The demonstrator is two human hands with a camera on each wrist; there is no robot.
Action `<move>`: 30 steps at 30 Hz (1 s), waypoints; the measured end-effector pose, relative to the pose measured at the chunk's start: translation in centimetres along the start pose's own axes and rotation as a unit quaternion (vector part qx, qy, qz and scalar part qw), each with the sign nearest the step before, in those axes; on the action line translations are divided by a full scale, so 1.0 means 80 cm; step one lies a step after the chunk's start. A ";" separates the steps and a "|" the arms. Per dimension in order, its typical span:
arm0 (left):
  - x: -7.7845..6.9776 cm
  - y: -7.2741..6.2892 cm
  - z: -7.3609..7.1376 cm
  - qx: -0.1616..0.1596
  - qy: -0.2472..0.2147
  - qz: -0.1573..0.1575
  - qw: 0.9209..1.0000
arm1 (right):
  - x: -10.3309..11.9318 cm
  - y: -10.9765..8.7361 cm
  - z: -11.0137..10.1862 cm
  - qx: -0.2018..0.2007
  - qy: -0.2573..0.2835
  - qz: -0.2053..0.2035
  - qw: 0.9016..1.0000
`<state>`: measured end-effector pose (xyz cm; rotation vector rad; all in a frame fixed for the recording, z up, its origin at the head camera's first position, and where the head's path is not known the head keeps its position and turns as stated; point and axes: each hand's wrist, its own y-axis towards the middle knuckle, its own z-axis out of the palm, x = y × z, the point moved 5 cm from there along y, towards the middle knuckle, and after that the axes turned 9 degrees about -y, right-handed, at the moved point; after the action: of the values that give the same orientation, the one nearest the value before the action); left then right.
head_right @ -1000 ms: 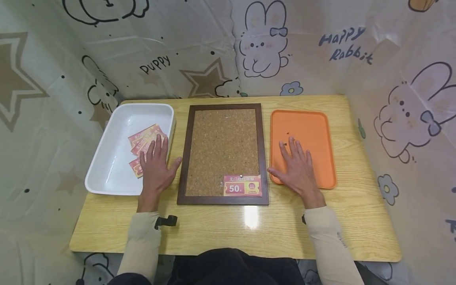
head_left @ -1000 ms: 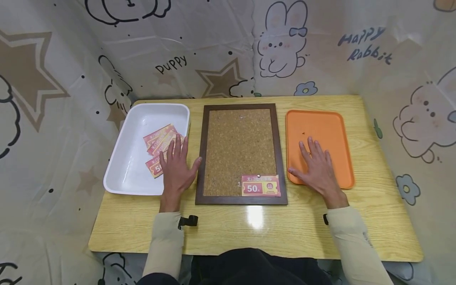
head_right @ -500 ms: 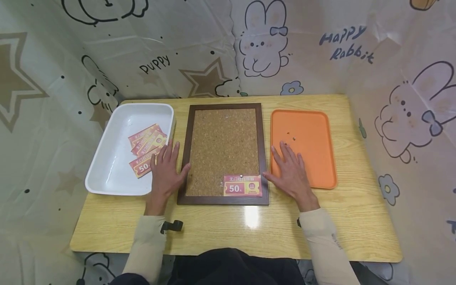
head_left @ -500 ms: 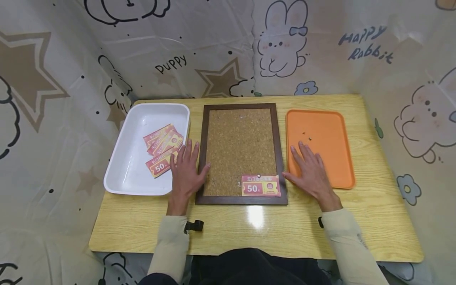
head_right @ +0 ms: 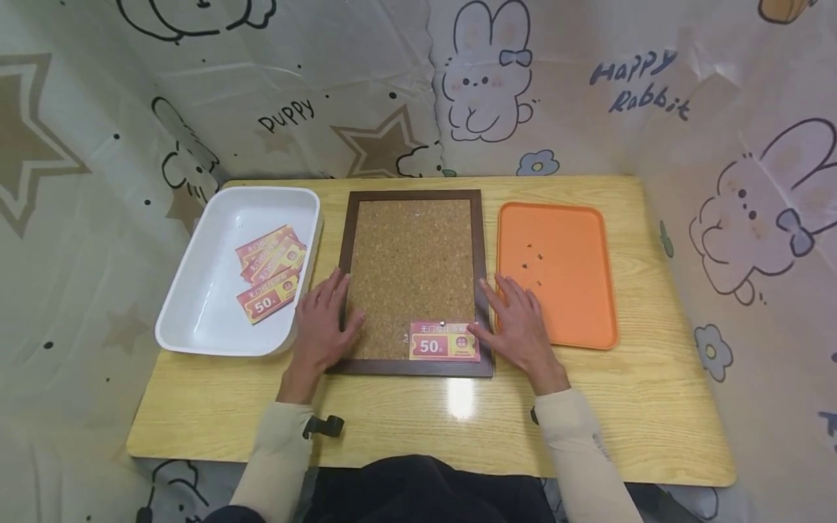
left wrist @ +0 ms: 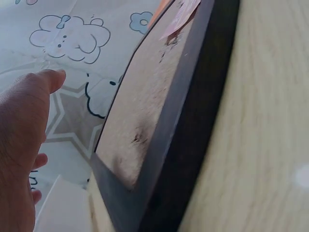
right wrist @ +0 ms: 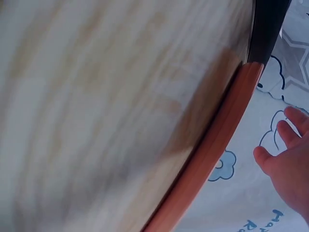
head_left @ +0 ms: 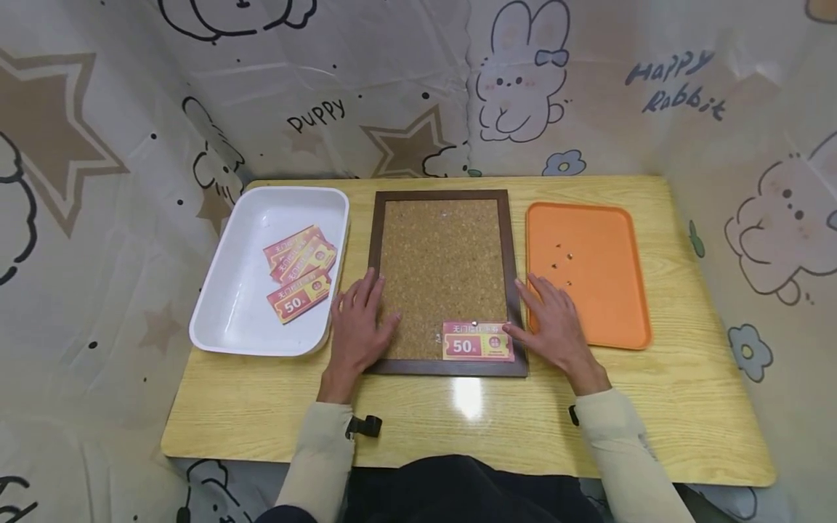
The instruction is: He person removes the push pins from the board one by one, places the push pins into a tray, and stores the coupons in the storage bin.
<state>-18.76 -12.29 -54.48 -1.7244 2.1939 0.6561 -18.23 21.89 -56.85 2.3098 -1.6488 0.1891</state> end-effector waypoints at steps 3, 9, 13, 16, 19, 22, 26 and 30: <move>-0.003 -0.003 0.009 0.008 -0.008 0.002 1.000 | 0.007 0.000 0.003 0.000 0.004 -0.011 1.000; -0.013 -0.007 0.024 0.021 -0.025 0.008 0.999 | 0.017 0.002 0.008 0.027 0.002 -0.029 0.999; -0.020 -0.008 0.031 0.032 -0.031 0.017 0.999 | 0.022 0.002 0.011 0.038 0.002 -0.039 0.999; -0.026 -0.009 0.035 0.045 -0.029 0.020 0.998 | 0.025 0.003 0.014 0.045 0.007 -0.043 0.998; -0.031 -0.010 0.041 0.055 -0.020 0.026 0.998 | 0.027 0.005 0.016 0.056 0.013 -0.049 0.997; -0.035 -0.012 0.046 0.061 -0.005 0.035 0.998 | 0.029 0.006 0.018 0.068 0.020 -0.053 0.996; -0.039 -0.014 0.053 0.071 0.002 0.038 0.997 | 0.030 0.007 0.021 0.074 0.018 -0.062 0.995; -0.043 -0.018 0.059 0.083 -0.005 0.039 0.996 | 0.033 0.006 0.026 0.078 0.013 -0.072 0.994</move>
<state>-16.79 -7.31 -57.13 -1.5558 2.2485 0.4831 -17.97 18.75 -58.00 2.5178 -1.4969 0.3256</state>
